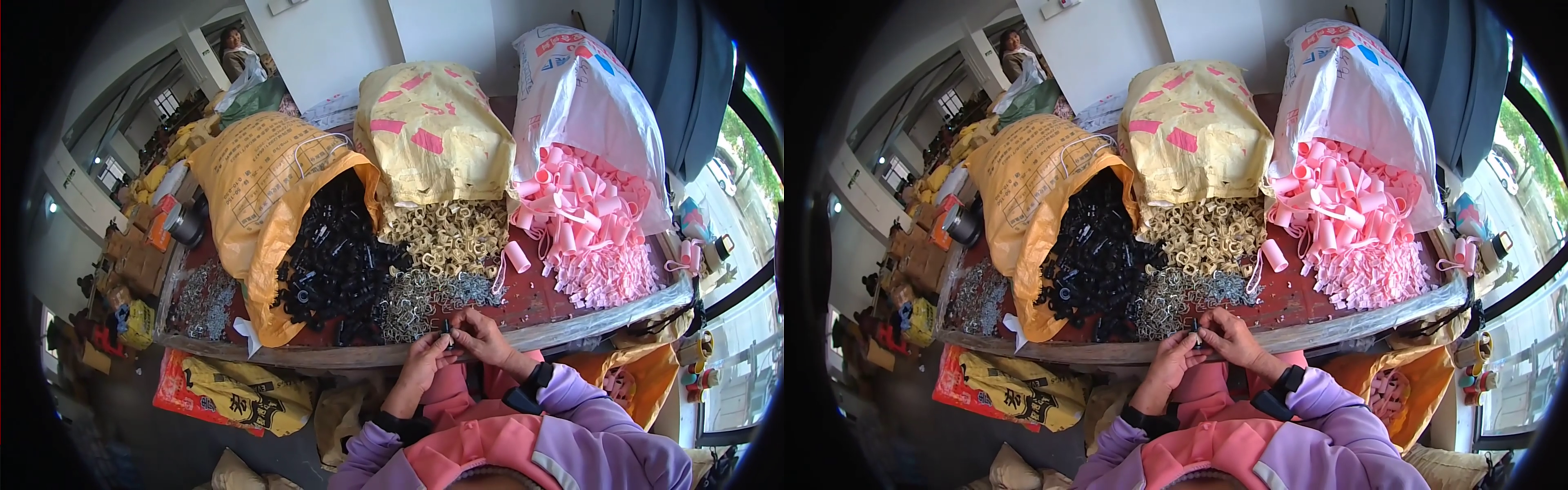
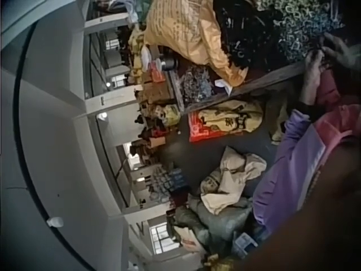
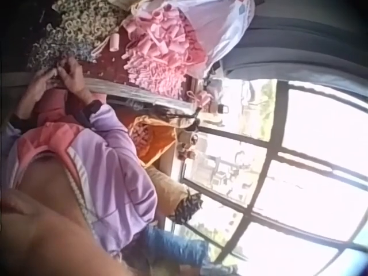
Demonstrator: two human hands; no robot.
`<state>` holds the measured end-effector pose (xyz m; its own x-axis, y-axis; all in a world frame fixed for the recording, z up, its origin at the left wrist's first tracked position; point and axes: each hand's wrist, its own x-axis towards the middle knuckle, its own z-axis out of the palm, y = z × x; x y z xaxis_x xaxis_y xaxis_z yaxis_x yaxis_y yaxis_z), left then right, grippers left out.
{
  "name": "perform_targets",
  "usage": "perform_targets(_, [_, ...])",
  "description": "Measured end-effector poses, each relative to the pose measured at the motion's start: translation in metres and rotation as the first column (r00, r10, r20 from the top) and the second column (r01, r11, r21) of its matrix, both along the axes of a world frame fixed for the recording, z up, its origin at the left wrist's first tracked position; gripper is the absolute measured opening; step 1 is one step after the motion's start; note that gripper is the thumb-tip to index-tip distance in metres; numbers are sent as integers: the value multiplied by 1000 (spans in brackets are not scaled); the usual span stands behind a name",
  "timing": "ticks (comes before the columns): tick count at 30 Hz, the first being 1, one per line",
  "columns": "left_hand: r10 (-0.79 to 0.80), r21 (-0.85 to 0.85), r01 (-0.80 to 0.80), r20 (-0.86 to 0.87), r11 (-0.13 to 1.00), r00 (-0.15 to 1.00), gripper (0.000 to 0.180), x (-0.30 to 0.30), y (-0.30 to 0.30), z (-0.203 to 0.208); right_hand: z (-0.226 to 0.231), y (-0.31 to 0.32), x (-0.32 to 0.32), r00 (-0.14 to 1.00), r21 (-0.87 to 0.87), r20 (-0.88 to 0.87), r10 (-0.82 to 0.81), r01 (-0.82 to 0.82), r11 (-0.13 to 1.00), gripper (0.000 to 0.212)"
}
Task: The person picks up a black plastic component and a metal clip by hand, then fits the clip onto the component. They then take a pink plastic sleeve and slide it over the assembled unit before setting it aside.
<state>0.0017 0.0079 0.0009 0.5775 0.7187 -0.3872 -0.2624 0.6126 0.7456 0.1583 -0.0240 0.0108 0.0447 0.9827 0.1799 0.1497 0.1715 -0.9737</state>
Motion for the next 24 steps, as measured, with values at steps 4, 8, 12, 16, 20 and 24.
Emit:
perform_targets(4, [5,-14,-4,13,1000,1000,18,-2,-1,2,3,0,0,998,88,60,-16,11,996,14])
perform_targets(8, [7,10,-7,29,1000,1000,18,-4,-2,1,5,-1,-2,996,125,94,-13,1,992,13])
perform_targets(12, [31,17,-32,30,999,999,20,-3,-3,2,3,0,-1,998,83,65,12,-17,996,13])
perform_targets(16, [3,14,-4,83,1000,997,20,-4,-1,2,-6,-2,0,1000,68,-7,20,-19,998,11])
perform_targets(20, [40,79,-43,43,996,998,34,-14,12,34,-13,1,1,996,84,-77,48,-41,996,10])
perform_targets(24, [82,445,-97,54,890,995,56,-13,69,139,-2,-4,1,999,65,28,36,-38,997,10])
